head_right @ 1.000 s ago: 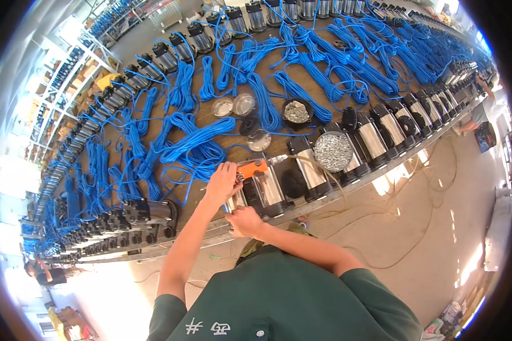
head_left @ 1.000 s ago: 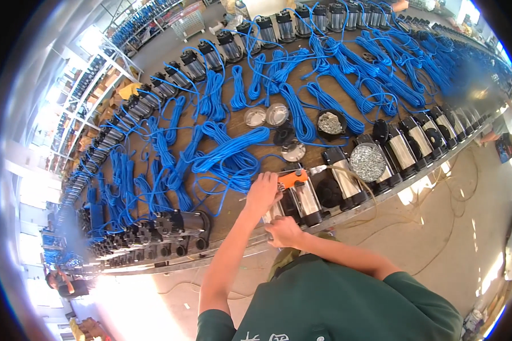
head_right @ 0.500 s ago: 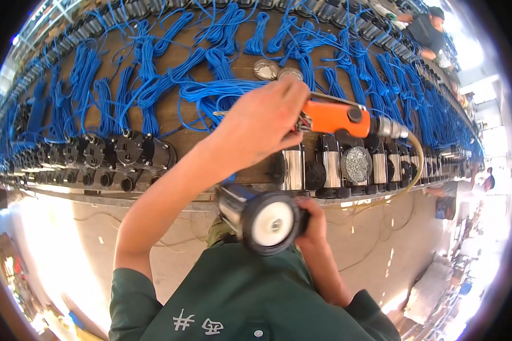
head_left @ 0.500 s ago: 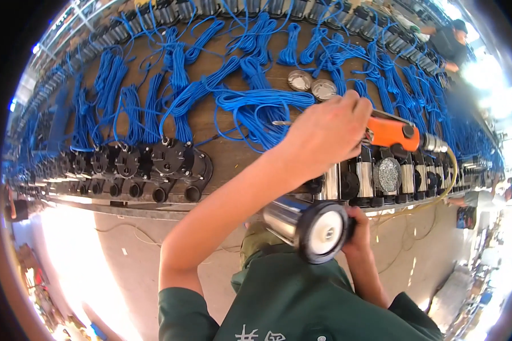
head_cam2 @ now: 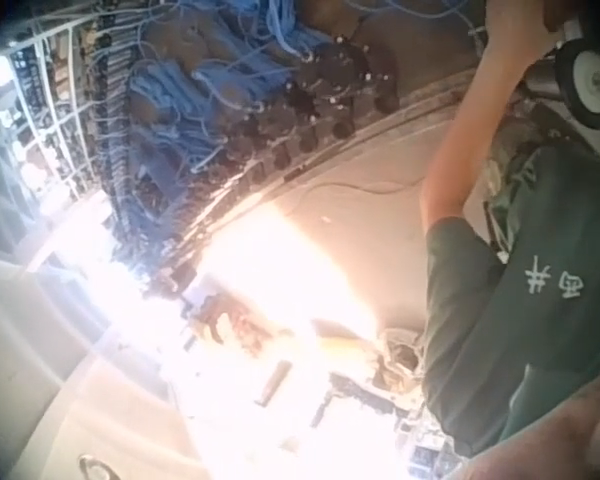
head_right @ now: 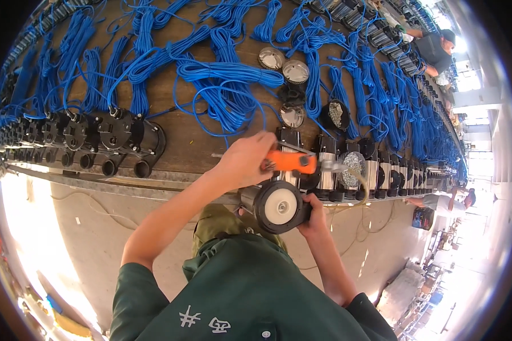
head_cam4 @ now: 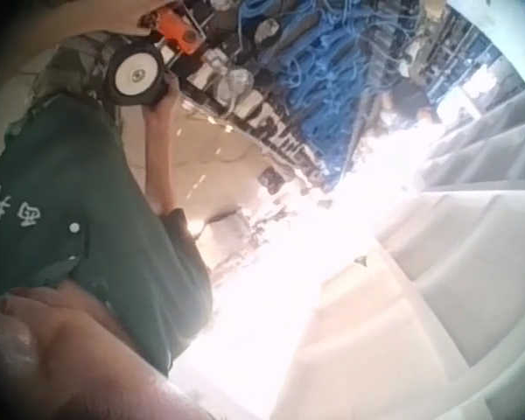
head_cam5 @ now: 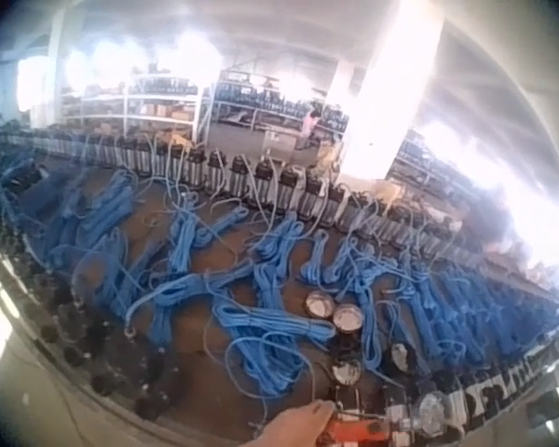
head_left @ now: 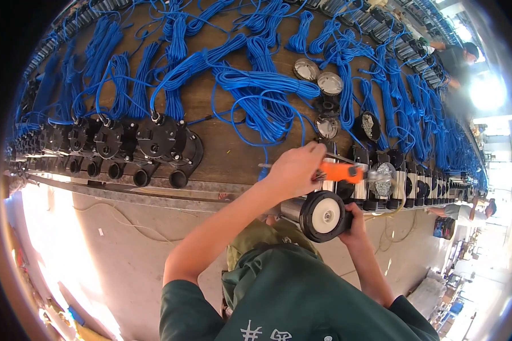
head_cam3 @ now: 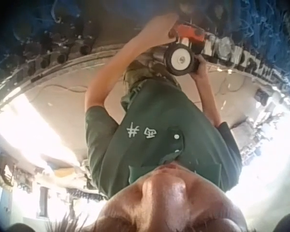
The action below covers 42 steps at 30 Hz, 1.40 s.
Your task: The person assembles water pump components by placing gaskets, attaching metal plates, and securing them with screws using a pneumatic screwdriver.
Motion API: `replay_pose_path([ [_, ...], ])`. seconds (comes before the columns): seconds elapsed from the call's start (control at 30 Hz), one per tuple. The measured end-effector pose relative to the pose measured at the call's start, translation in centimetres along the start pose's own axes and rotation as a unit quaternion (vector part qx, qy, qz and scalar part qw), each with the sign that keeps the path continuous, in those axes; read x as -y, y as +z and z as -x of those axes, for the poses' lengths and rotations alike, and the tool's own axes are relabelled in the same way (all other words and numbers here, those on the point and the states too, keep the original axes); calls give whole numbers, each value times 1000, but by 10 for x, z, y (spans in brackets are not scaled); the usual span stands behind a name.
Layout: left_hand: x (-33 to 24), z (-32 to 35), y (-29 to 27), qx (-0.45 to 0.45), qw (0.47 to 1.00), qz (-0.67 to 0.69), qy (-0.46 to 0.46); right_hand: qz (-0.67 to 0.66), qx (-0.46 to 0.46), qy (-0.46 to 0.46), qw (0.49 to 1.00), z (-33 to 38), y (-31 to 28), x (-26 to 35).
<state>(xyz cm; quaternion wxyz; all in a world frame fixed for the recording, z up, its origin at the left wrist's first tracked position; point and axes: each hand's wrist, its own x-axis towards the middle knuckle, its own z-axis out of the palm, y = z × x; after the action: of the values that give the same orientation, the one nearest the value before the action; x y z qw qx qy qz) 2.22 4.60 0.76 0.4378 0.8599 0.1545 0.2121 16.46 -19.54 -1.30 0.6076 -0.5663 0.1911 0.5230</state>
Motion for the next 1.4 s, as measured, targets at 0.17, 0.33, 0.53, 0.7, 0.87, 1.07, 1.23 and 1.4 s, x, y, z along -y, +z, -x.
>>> replay_pose_path([
  [0.17,92,42,47,57,975,177,-126,22,-28,-52,998,18,0,-14],
  [0.33,107,68,48,209,838,346,-367,18,40,5,999,60,-14,-9],
  [0.53,125,101,63,119,635,662,-380,-66,108,15,992,93,7,13],
  [0.7,137,119,40,34,764,541,-349,-35,68,3,997,63,-7,20],
  [0.87,104,134,32,-8,862,349,-368,-48,-1,0,999,24,6,12],
  [1.07,80,140,41,-3,934,152,-323,33,-65,-24,997,0,11,1],
  [1.23,31,120,-3,18,958,-3,-286,52,-73,-52,995,21,25,-4],
  [1.4,-46,58,-39,19,981,-127,-147,299,-22,-201,933,32,-5,3],
])
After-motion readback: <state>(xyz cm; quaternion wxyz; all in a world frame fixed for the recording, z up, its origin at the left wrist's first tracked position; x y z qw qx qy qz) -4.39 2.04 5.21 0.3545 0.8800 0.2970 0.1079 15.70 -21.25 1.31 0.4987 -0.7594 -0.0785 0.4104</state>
